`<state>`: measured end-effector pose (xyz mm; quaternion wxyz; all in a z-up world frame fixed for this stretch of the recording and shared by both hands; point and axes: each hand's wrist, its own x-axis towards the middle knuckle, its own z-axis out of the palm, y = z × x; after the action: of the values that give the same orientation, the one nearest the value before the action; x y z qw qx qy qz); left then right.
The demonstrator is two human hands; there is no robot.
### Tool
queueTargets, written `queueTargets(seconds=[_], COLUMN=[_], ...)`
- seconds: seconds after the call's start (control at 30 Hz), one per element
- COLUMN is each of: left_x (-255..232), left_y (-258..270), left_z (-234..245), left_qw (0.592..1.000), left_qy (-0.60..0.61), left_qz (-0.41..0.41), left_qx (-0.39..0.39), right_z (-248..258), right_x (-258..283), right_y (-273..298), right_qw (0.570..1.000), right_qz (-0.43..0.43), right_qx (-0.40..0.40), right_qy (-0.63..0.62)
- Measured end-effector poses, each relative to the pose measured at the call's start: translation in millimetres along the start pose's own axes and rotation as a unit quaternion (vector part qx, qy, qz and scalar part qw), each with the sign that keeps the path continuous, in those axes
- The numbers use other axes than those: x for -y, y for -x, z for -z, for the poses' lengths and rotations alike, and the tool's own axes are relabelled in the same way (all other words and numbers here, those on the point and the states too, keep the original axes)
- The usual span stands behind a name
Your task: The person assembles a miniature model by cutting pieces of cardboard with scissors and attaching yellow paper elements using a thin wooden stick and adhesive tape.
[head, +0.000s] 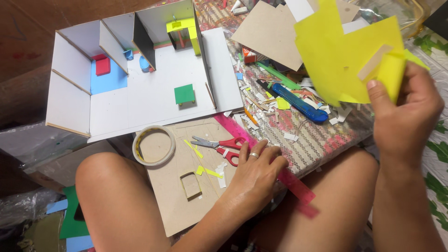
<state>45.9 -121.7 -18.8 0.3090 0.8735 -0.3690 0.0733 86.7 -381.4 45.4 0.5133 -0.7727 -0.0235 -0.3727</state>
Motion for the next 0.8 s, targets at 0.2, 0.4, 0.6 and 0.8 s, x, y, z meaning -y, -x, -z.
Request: queueTargets(seconds=[0.2, 0.4, 0.6, 0.8], left_x=[5.3, 40.2, 115.9, 184.4], left_y=[-2.3, 6.1, 50.8, 116.8], left_z=[3.5, 33.7, 89.2, 130.8], left_qw=[0.998, 0.723, 0.662, 0.649], left_qy=[0.004, 0.511, 0.482, 0.35], left_qz=[0.011, 0.388, 0.309, 0.283], left_qx=[-0.061, -0.255, -0.484, -0.614], right_z=[-7.9, -27.9, -70.7, -150.2], right_x=[-6.6, 2.0, 23.0, 19.1], right_y=[32.3, 46.1, 32.2, 15.8], right_qw=[0.949, 0.883, 0.927, 0.909], right_qz=[0.048, 0.174, -0.045, -0.074], right_qx=[0.225, 0.369, 0.321, 0.365], right_qy=[0.218, 0.23, 0.185, 0.188])
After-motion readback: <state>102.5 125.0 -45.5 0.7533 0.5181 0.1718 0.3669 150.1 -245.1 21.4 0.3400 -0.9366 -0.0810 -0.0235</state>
